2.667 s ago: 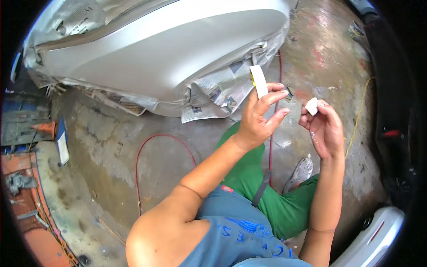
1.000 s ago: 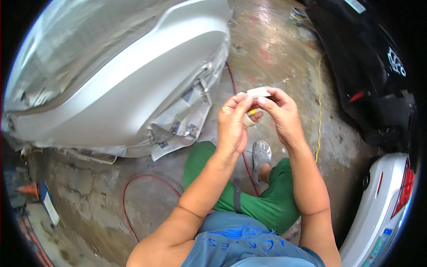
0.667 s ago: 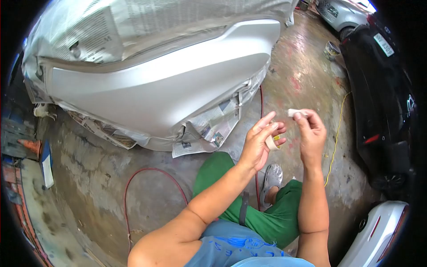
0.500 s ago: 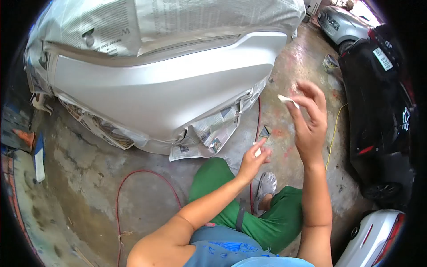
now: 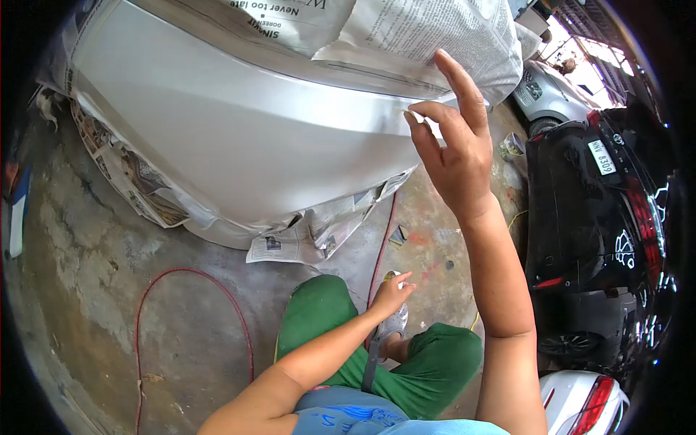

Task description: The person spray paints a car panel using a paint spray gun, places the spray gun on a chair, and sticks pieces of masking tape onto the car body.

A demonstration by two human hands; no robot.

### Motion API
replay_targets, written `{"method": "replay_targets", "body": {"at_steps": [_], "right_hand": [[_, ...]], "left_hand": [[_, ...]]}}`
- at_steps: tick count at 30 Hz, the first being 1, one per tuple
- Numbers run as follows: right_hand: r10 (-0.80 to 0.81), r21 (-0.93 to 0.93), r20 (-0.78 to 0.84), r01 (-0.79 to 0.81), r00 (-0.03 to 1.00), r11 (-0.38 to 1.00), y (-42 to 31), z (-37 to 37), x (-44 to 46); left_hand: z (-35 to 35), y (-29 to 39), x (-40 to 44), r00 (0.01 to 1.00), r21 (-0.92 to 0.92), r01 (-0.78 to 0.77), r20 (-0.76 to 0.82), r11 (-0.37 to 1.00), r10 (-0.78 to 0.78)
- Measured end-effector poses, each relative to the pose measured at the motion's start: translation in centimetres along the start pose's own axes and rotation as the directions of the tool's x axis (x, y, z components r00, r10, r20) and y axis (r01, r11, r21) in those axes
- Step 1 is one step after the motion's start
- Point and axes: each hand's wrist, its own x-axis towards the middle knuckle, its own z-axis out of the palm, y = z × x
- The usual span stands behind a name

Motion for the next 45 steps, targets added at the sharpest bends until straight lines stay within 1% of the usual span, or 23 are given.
{"method": "replay_targets", "body": {"at_steps": [4,7,10,19,22,25,31,35,45], "right_hand": [[-0.023,-0.006,-0.060,0.022,0.998,1.000,0.6,1.0,0.0],[-0.028,0.008,-0.062,0.029,0.998,1.000,0.4,1.4,0.1],[-0.031,0.030,-0.078,0.034,0.996,0.999,0.5,1.7,0.0],[-0.020,-0.005,-0.047,0.020,0.999,1.000,0.4,1.3,0.1],[-0.014,-0.032,-0.033,0.013,0.999,0.999,0.1,1.2,0.2],[-0.012,-0.056,-0.027,0.010,1.000,0.998,-0.1,1.2,0.2],[-0.028,-0.056,-0.037,0.026,0.999,0.998,-0.1,1.3,0.3],[-0.026,-0.052,-0.043,0.024,0.999,0.998,-0.3,1.4,0.4],[-0.030,-0.074,-0.039,0.027,0.999,0.997,-0.3,1.5,0.5]], "left_hand": [[-0.3,-0.2,0.4,1.000,0.020,-0.005,0.002,1.000,0.005],[-0.3,-0.9,0.9,0.999,0.021,-0.032,-0.031,0.999,0.032],[-0.2,-1.1,1.1,0.999,0.001,-0.035,-0.022,0.999,0.035],[-0.6,-0.6,0.7,0.999,0.045,-0.034,0.008,0.998,0.033],[-0.6,-0.3,0.6,1.000,-0.003,0.012,-0.011,1.000,-0.012],[-0.8,-0.1,0.5,1.000,-0.020,0.017,-0.008,1.000,-0.017],[-0.8,-0.2,0.5,1.000,-0.009,0.003,-0.011,1.000,-0.003],[-0.9,-0.2,0.6,1.000,-0.017,0.024,0.009,1.000,-0.024],[-1.3,0.6,0.1,1.000,-0.014,0.022,0.015,1.000,-0.021]]}}
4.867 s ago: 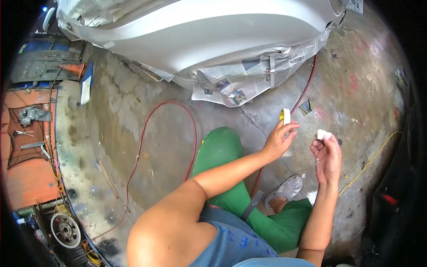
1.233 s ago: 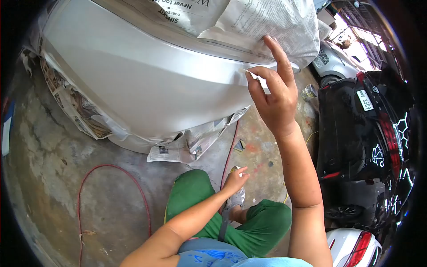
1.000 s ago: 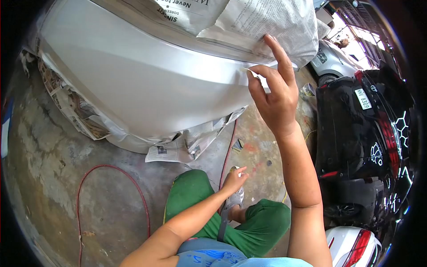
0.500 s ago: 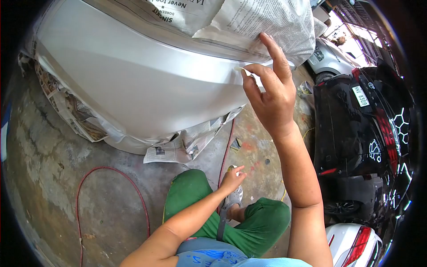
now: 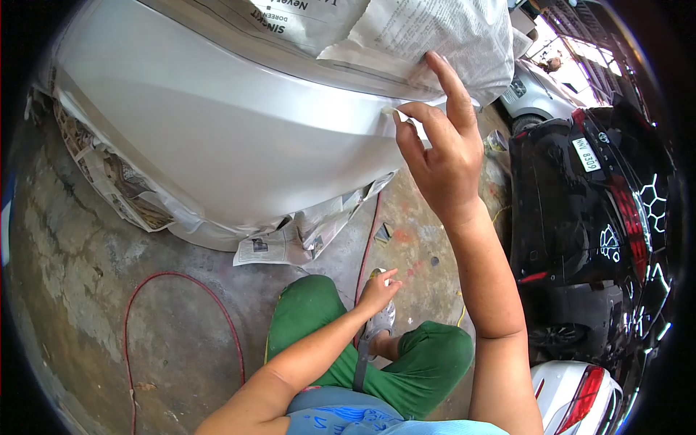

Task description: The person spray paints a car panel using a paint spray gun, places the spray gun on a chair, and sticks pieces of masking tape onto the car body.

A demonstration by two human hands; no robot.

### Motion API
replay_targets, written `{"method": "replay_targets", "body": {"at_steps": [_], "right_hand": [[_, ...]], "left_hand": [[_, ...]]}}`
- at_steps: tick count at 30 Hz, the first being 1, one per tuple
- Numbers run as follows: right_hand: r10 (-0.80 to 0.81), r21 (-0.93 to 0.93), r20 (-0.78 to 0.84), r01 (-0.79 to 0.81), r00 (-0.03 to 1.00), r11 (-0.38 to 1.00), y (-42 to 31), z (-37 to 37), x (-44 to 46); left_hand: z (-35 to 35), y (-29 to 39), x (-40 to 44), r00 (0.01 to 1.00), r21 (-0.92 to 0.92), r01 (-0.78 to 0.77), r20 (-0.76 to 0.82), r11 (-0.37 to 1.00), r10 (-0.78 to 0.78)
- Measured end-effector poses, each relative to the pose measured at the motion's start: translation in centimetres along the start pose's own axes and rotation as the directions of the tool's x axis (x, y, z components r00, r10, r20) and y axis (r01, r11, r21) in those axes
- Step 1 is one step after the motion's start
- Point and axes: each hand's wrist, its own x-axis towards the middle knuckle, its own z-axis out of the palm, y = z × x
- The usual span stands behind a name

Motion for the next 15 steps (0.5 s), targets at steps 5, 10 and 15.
{"method": "replay_targets", "body": {"at_steps": [5,10,15], "right_hand": [[0.008,-0.015,-0.004,-0.008,1.000,1.000,-0.06,0.04,0.07],[0.070,0.000,0.011,-0.070,0.997,0.998,-0.51,-0.66,0.46],[0.018,0.006,-0.012,-0.018,1.000,1.000,-0.01,-0.23,0.24]], "left_hand": [[0.27,-0.86,0.22,0.999,0.007,-0.031,-0.015,1.000,0.031],[0.19,-0.54,0.01,1.000,0.014,-0.014,-0.001,1.000,0.014],[0.10,-0.25,-0.12,1.000,0.012,-0.024,-0.009,1.000,0.024]]}}
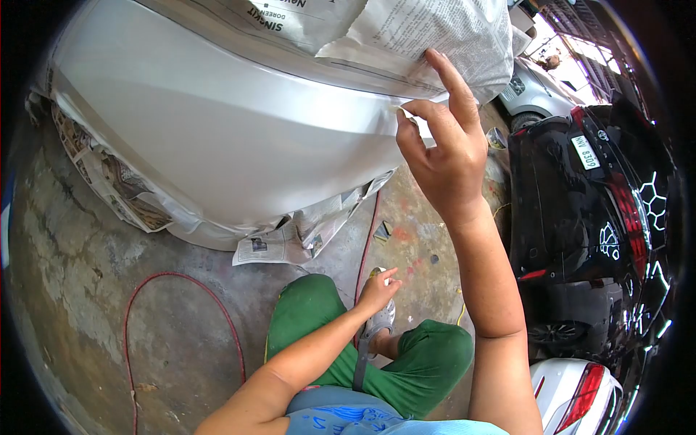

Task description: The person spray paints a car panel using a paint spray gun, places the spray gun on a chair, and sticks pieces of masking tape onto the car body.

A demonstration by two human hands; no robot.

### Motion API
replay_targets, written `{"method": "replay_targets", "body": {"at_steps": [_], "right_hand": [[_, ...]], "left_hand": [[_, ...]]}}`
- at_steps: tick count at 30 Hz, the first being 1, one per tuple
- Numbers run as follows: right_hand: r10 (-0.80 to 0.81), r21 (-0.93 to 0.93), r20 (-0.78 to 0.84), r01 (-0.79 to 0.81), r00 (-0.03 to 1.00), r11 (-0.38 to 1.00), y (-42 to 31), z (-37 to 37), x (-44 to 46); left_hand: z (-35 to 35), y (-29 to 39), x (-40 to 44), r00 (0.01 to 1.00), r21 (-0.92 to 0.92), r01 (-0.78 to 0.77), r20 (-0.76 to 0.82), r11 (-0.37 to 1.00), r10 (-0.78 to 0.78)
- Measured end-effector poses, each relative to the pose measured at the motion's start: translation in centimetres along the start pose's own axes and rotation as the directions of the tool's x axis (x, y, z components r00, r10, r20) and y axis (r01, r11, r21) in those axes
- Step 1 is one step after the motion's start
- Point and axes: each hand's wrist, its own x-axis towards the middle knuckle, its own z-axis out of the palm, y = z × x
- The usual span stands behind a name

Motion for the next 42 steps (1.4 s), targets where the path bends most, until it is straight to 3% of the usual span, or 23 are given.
{"method": "replay_targets", "body": {"at_steps": [32,40,42], "right_hand": [[0.009,-0.008,0.038,-0.009,0.999,1.000,-0.3,-0.4,0.2],[0.095,0.018,-0.013,-0.095,0.995,0.995,-1.4,-4.4,-0.6],[0.133,0.040,0.024,-0.134,0.991,0.990,-2.6,-6.6,-2.8]], "left_hand": [[-0.3,0.5,-0.4,1.000,0.019,0.008,0.028,1.000,-0.008],[-0.3,-1.4,-0.1,0.998,0.104,-0.065,-0.012,0.992,0.067],[-1.0,-1.2,-0.3,0.999,0.140,0.026,0.039,0.990,-0.032]]}}
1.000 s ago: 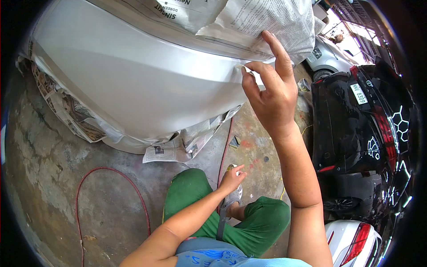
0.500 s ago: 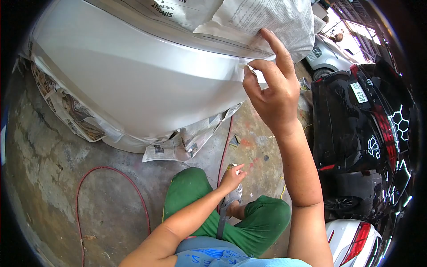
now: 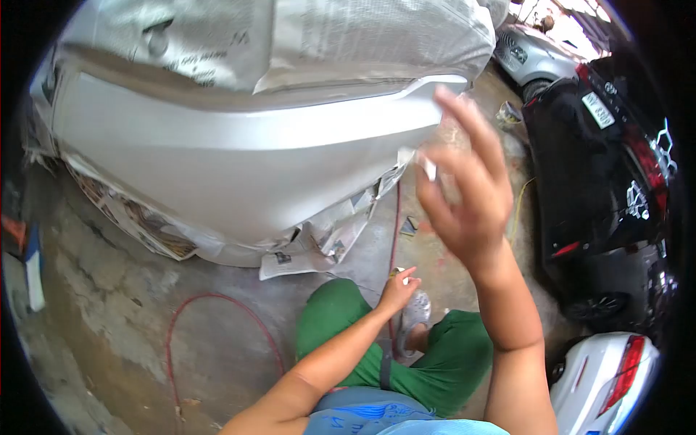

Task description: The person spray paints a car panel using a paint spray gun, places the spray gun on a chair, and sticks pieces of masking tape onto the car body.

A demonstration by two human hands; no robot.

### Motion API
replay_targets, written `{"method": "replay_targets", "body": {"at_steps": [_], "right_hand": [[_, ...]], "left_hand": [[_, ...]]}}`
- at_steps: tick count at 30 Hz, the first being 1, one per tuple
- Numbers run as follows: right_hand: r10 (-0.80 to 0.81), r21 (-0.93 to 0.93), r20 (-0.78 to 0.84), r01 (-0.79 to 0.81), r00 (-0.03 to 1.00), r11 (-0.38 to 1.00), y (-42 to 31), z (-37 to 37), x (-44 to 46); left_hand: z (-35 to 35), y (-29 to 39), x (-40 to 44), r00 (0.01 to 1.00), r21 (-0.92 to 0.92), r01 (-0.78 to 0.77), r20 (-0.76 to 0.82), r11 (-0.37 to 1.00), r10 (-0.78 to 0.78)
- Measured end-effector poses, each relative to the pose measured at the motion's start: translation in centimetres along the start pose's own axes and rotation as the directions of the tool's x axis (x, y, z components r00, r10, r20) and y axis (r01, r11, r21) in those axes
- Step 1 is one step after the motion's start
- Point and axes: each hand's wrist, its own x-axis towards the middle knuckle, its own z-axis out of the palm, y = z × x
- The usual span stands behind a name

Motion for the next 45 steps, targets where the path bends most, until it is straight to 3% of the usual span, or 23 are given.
{"method": "replay_targets", "body": {"at_steps": [1,4,8,11,16,28,31,32,36,39,42,45], "right_hand": [[0.039,0.028,0.056,-0.041,0.998,0.999,-1.2,-1.0,-1.8],[0.120,0.175,0.280,-0.174,0.952,0.969,-4.3,-3.3,-5.8],[0.173,0.361,0.372,-0.313,0.912,0.878,-5.2,-2.6,-11.9],[0.117,0.454,0.489,-0.367,0.864,0.812,-5.5,-2.3,-14.8],[0.068,0.599,0.386,-0.306,0.920,0.740,-5.6,-4.1,-13.7],[0.200,0.532,0.397,-0.403,0.896,0.745,-3.4,-4.4,-14.3],[0.302,0.542,0.438,-0.517,0.847,0.663,-2.7,-4.2,-14.8],[0.331,0.546,0.462,-0.558,0.823,0.625,-2.3,-4.1,-15.1],[0.536,0.629,0.626,-0.773,0.566,0.082,-0.6,-2.9,-16.8],[0.562,0.501,0.799,-0.751,0.212,-0.429,1.7,-2.0,-18.4],[0.599,0.477,0.797,-0.689,0.077,-0.546,3.6,-1.4,-19.9],[0.631,0.493,0.775,-0.642,0.019,-0.586,4.8,-1.2,-21.3]], "left_hand": [[-0.2,0.1,0.0,0.998,0.020,0.048,0.025,0.999,-0.049],[1.6,-7.8,2.2,0.988,0.148,-0.124,-0.074,0.981,0.136],[0.8,-6.5,1.3,1.000,0.081,-0.021,0.022,0.996,0.019],[0.4,-5.4,0.8,0.996,0.035,0.047,0.073,0.998,-0.049],[0.4,-5.5,0.2,0.989,0.000,0.104,0.105,0.995,-0.103],[0.2,-4.3,-0.9,0.980,-0.042,0.150,0.136,0.988,-0.143],[0.4,-3.8,-0.8,0.980,-0.056,0.149,0.141,0.987,-0.140],[0.4,-3.6,-0.7,0.980,-0.056,0.148,0.143,0.987,-0.139],[0.4,-3.1,-0.9,0.981,-0.062,0.138,0.149,0.988,-0.128],[-0.2,-3.3,-0.2,0.979,-0.062,0.138,0.160,0.988,-0.127],[-0.3,-3.4,0.5,0.987,-0.058,0.118,0.119,0.991,-0.110],[-0.9,-1.8,0.7,0.984,-0.083,0.144,0.117,0.986,-0.134]]}}
